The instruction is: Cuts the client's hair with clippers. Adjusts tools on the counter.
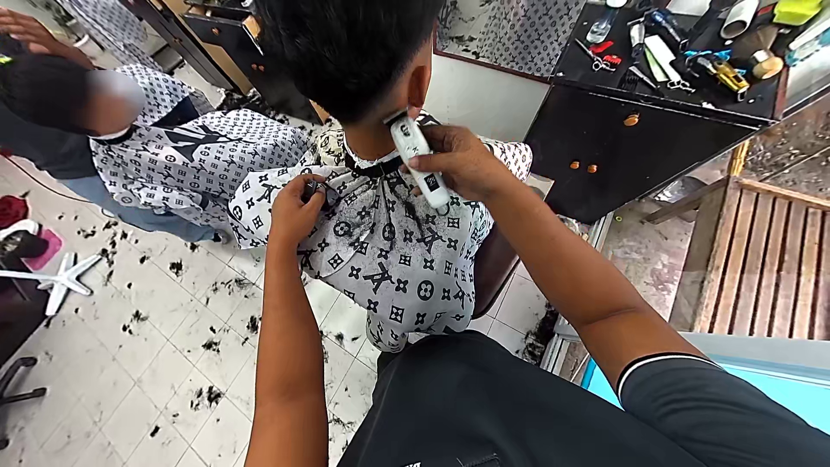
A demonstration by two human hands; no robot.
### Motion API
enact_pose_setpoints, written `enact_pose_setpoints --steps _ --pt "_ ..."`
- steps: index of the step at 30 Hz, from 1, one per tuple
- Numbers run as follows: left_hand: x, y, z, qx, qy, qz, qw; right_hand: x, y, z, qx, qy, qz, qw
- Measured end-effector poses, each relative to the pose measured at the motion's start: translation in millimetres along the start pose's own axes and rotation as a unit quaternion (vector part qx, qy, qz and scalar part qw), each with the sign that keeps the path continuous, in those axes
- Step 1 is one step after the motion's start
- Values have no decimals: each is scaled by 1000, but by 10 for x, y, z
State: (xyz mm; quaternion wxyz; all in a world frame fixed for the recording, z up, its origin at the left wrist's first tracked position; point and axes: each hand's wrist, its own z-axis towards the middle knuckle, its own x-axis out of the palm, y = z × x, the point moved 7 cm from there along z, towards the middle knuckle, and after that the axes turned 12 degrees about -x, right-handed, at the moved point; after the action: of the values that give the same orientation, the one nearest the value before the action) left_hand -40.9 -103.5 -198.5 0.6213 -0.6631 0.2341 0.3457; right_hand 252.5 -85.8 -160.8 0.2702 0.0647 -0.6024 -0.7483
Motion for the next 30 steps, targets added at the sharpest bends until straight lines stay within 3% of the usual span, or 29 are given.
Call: enact_pose_setpoints --steps 4,7,12,20,30 --pt "-1 -3 -11 -3 -3 -5 1000 195 -335 -68 95 -41 139 985" --pt "-3 29 2 -5 0 -1 1000 242 -306 -40 99 -57 175 978" --pt "4 13 -5 -7 1 -6 1000 165 -158 48 -25 -46 15 999" --pt "-1 -10 -7 1 0 -6 1000 100 -21 86 -55 -44 -100 993" --pt "-2 9 13 7 -1 -8 1000 108 55 93 -97 -44 -117 987"
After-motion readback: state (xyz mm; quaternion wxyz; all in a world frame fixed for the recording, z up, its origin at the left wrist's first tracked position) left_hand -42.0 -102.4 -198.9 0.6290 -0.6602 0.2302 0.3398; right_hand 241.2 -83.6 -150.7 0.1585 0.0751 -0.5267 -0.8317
